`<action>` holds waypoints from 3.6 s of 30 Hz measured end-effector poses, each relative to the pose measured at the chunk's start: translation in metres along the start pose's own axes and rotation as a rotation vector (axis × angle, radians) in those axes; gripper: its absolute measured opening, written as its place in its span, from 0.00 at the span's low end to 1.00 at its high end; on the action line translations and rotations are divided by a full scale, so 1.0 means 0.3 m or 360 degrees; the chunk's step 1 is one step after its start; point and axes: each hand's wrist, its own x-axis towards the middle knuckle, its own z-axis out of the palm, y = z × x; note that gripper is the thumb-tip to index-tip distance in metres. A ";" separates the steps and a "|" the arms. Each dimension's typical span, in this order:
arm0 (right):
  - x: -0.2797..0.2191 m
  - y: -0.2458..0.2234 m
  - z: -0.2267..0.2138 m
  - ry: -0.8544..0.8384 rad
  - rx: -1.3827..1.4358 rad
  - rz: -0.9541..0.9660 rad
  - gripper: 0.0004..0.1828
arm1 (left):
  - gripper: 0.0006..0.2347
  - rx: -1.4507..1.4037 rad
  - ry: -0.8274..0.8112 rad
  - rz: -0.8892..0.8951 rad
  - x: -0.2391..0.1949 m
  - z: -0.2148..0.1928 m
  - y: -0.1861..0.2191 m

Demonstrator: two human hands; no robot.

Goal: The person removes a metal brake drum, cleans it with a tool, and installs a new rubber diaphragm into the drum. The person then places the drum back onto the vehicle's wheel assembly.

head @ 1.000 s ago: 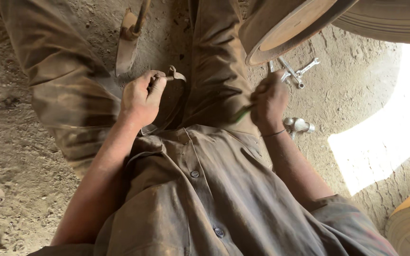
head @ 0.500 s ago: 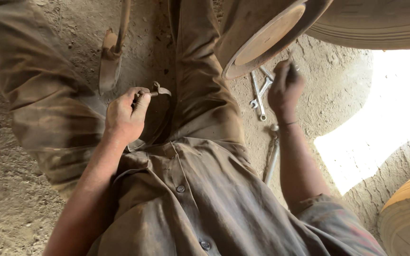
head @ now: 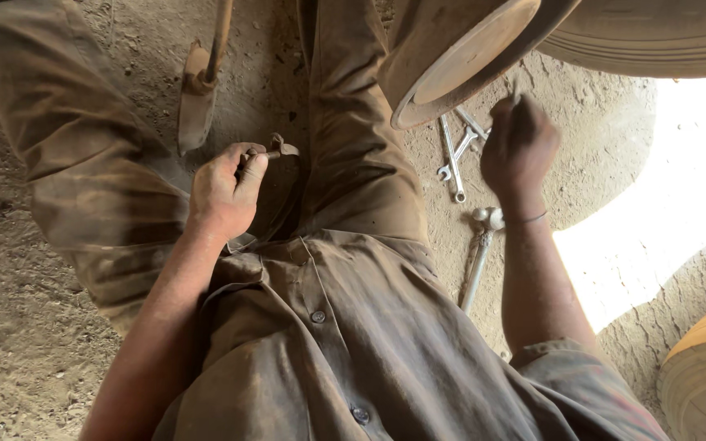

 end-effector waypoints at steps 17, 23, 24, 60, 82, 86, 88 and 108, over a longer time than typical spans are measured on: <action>-0.075 -0.365 0.011 -0.0796 0.0801 0.0654 0.18 | 0.10 -0.0155 0.0071 0.0273 -0.032 -0.030 0.073; -0.090 -0.506 0.043 -0.0968 0.0827 0.0718 0.14 | 0.11 -0.1282 0.0032 0.0172 -0.045 -0.157 0.097; -0.082 -0.520 0.048 -0.0977 0.0729 0.0675 0.13 | 0.11 -0.1326 0.0053 0.0177 -0.048 -0.175 0.094; -0.061 -0.528 0.093 -0.0987 0.0920 0.0608 0.27 | 0.15 0.0321 0.0800 0.0436 -0.035 -0.005 -0.067; 0.142 -0.705 0.171 -0.1276 0.2344 0.0709 0.26 | 0.10 0.0305 0.0771 0.0723 -0.032 -0.136 0.103; 0.132 -0.693 0.177 -0.1306 0.2272 0.0584 0.28 | 0.10 -0.1014 0.0180 0.0038 -0.034 -0.039 -0.026; 0.125 -0.692 0.176 -0.1305 0.2291 0.0783 0.28 | 0.11 -0.1275 0.0227 -0.0170 -0.069 0.001 -0.083; 0.128 -0.695 0.258 -0.1598 0.3043 0.1024 0.35 | 0.05 -0.2381 0.0375 -0.0370 -0.242 -0.169 -0.063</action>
